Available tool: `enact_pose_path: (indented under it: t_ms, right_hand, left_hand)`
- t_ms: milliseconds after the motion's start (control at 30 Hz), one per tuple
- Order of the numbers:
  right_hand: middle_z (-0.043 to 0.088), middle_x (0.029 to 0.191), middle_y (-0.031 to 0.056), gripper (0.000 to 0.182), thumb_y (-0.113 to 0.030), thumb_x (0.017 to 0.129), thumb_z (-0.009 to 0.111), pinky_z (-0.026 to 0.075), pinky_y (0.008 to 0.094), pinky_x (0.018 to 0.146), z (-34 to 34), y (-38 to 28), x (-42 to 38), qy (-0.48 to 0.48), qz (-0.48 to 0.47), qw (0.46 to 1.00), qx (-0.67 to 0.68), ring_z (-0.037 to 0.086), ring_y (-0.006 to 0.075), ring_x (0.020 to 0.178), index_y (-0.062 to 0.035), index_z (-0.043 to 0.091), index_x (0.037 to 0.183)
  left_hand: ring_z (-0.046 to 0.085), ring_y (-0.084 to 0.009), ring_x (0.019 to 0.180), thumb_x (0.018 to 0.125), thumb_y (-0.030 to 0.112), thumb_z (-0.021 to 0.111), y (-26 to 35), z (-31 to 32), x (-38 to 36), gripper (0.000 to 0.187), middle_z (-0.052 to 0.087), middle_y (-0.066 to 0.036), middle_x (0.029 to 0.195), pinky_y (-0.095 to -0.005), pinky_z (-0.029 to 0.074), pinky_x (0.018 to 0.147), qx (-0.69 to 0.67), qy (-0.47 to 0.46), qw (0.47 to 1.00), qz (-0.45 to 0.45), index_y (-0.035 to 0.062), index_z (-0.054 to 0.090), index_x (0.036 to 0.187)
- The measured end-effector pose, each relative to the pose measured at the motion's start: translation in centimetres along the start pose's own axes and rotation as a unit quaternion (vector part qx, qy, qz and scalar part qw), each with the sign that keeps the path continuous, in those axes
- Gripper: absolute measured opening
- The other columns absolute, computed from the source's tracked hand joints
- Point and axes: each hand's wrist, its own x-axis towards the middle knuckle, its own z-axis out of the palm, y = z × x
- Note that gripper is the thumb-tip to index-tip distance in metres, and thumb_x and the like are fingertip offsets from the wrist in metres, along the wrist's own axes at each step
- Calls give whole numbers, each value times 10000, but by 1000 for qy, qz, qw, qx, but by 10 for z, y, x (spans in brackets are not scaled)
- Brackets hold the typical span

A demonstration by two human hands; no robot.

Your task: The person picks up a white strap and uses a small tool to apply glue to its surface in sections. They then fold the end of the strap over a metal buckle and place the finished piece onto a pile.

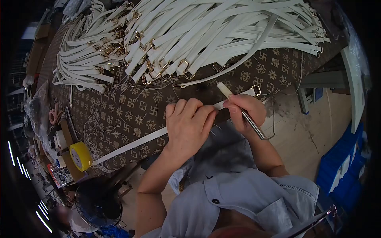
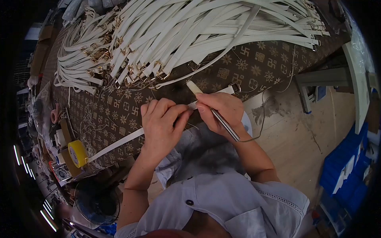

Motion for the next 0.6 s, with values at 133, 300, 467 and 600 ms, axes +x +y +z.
enact_pose_path:
  t_ms: [133,300,467,600]
  right_hand:
    - [676,801,108,198,-46,779,674,504,297,552,0,-2,-1,2,18,1000,19,649,226,617,-24,618,968]
    - [665,766,111,270,-171,871,598,487,261,553,-13,-7,1,0,128,979,158,638,187,616,11,601,1070]
    - [642,686,85,305,-247,857,616,462,237,552,-38,-8,14,-129,173,951,222,614,152,612,20,659,999]
    - [653,709,58,227,-118,761,710,459,224,554,-42,-11,10,-170,214,943,188,620,120,630,-4,679,955]
  left_hand:
    - [530,-210,685,764,119,696,-2,1,-5,114,558,-19,748,-322,356,680,-53,19,998,-37,93,634,857]
    - [508,-183,546,809,136,663,-12,-9,-9,90,539,3,639,-308,358,613,-180,20,977,-110,93,585,798]
    - [514,-180,546,810,142,664,-15,-5,-10,95,544,-2,640,-308,365,603,-174,40,979,-102,94,581,809]
    - [517,-179,540,808,145,665,-15,-4,-7,101,544,0,637,-308,364,587,-149,50,983,-91,96,577,811]
